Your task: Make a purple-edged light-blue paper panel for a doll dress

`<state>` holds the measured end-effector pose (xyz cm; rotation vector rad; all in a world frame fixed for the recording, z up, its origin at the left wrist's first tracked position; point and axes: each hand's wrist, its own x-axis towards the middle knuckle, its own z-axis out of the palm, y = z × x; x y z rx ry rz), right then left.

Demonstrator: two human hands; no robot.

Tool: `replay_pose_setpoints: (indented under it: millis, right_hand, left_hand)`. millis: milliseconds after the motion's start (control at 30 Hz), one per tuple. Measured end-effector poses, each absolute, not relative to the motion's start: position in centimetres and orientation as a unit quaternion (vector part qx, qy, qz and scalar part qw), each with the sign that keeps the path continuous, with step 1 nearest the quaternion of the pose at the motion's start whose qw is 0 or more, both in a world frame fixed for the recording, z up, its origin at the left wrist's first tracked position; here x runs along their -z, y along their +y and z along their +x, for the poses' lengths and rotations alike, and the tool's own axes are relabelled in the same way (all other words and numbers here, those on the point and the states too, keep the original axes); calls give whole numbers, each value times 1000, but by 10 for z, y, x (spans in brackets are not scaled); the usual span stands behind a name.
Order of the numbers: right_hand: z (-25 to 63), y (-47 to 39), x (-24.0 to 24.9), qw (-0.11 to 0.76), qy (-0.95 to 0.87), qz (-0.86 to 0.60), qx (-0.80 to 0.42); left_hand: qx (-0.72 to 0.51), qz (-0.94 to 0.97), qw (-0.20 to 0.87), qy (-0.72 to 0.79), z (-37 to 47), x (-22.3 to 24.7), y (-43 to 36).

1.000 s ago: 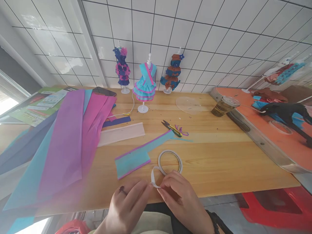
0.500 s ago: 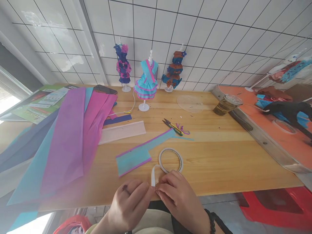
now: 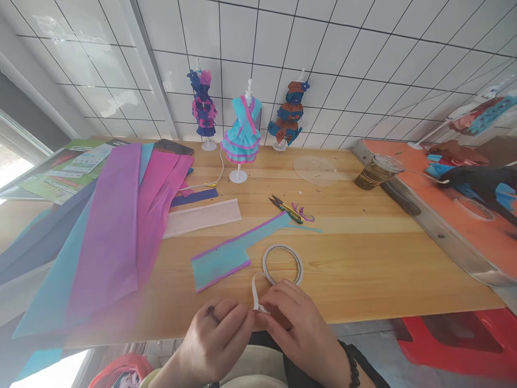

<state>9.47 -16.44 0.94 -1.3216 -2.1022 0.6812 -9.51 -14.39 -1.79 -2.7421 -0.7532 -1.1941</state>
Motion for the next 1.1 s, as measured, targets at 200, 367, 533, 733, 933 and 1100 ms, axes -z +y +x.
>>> replay_pose_setpoints:
  millis: [200,367,533,733,933,1100]
  right_hand:
    - [88,-162,-7,265,-804,-476,-239]
    - [90,-162,-5,290,-758,-526,-255]
    - [92,-159,-6,314,-721,-559,-263]
    - [96,-155,-3,333,-695,-586,-253]
    - [101,-152,-3,346,-681,-599,-239]
    - [107,-147,-3,357,-673,-614,-208]
  left_hand:
    - [381,-890,38,-247,-96,22,-146]
    - [373,-894,39,-246,-97,21,-146]
    - [368,-899,34,-236,-98,22,-145]
    - [364,-903,42,-224,-98,21,-146]
    - [371,-901,44,-221,-98,21,-145]
    - [377,-898,35,-224,-97,18,-144]
